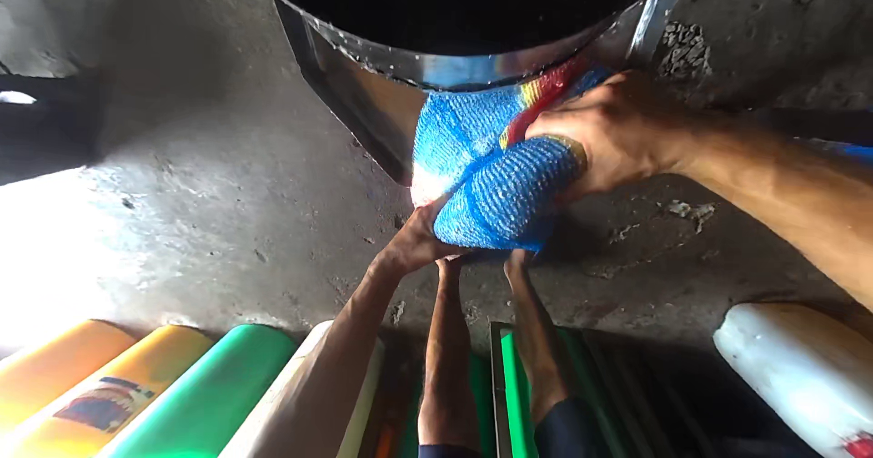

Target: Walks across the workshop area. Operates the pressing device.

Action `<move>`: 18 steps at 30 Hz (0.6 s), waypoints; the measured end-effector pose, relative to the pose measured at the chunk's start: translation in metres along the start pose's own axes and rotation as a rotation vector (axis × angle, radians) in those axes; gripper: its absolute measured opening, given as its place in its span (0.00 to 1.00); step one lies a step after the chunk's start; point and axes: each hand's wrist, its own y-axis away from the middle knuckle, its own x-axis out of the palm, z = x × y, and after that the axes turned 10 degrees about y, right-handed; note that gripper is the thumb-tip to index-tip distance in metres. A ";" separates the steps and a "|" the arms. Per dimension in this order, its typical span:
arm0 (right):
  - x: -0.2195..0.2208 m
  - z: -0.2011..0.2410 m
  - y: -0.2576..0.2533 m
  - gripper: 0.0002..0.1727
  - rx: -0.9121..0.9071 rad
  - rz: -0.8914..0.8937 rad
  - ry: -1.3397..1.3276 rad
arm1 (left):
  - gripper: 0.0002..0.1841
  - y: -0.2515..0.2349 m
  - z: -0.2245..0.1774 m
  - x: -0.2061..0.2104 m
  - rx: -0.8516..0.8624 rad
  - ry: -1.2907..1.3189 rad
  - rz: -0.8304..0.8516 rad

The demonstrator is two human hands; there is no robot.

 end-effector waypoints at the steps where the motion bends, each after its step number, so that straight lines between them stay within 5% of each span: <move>1: -0.003 -0.001 -0.009 0.39 0.018 0.048 -0.010 | 0.35 -0.002 0.000 -0.006 -0.020 0.066 0.026; 5: -0.016 0.005 -0.036 0.32 0.131 0.203 0.001 | 0.37 0.006 -0.022 -0.020 -0.092 0.066 0.034; 8: -0.011 0.013 -0.035 0.30 0.162 0.209 -0.005 | 0.46 0.035 -0.027 0.009 -0.080 -0.272 -0.238; 11: -0.008 0.009 -0.032 0.30 0.193 0.230 -0.042 | 0.55 0.051 -0.033 0.068 0.109 -0.623 -0.501; 14: -0.011 0.008 -0.038 0.30 0.245 0.288 -0.082 | 0.48 0.015 -0.035 0.102 0.293 -0.808 -0.765; 18: 0.007 -0.008 -0.040 0.24 0.273 0.219 -0.308 | 0.32 -0.037 -0.027 0.098 0.335 -0.996 -1.024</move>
